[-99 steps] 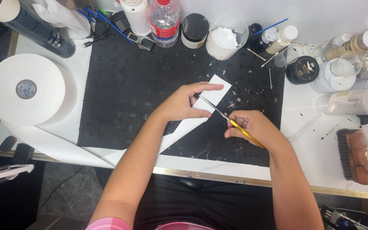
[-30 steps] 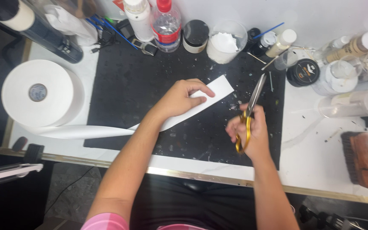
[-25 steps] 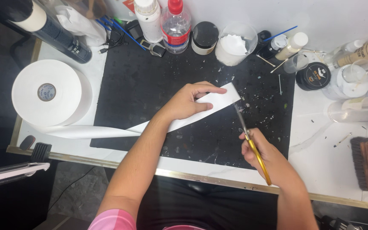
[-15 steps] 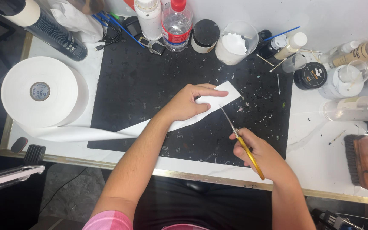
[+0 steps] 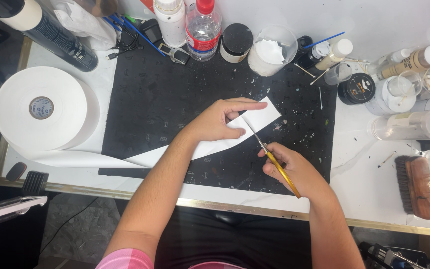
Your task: The person repeatedly cuts short lengths from a roll of white adhesive tape using gold-handled scissors. Each cut piece is placed into a clear plastic container on the workbench. The person continues this process throughout the clip.
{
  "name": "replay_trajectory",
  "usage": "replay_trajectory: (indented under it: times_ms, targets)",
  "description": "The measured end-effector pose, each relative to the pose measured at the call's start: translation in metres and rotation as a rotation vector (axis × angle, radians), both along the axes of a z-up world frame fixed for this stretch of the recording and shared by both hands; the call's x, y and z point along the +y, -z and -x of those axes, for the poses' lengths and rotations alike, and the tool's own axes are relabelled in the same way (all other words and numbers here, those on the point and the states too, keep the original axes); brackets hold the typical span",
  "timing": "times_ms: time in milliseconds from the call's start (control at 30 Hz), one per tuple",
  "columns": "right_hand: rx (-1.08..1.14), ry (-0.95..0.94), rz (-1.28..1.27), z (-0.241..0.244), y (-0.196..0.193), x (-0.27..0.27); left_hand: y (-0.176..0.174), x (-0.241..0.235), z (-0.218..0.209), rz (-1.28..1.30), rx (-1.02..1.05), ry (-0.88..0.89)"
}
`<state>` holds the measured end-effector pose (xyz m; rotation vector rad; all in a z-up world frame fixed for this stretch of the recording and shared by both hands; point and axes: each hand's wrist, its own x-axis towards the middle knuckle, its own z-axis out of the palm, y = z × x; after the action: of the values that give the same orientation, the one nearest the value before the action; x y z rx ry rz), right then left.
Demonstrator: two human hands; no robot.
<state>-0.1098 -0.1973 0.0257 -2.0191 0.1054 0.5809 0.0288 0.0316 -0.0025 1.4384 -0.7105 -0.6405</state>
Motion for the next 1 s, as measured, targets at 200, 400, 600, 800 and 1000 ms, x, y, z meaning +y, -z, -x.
replay_trajectory:
  times_ms: [200, 400, 600, 800, 1000]
  targets:
    - [0.115, 0.057, -0.041, -0.003, -0.002, 0.000, 0.001, -0.001, -0.001, 0.019, 0.060, 0.037]
    - [0.084, 0.072, -0.058, -0.004, 0.002, 0.001, 0.002, -0.005, -0.003, -0.013, -0.002, 0.013]
    - [0.090, 0.084, -0.058, -0.004, 0.001, 0.002, 0.004, -0.005, -0.003, 0.037, -0.030, 0.029]
    - [0.091, 0.120, -0.036, -0.008, 0.001, 0.006, 0.002, -0.004, -0.004, 0.037, 0.013, 0.030]
    - [0.117, 0.202, 0.019, -0.008, 0.004, 0.009, 0.003, -0.003, -0.004, 0.005, -0.004, 0.028]
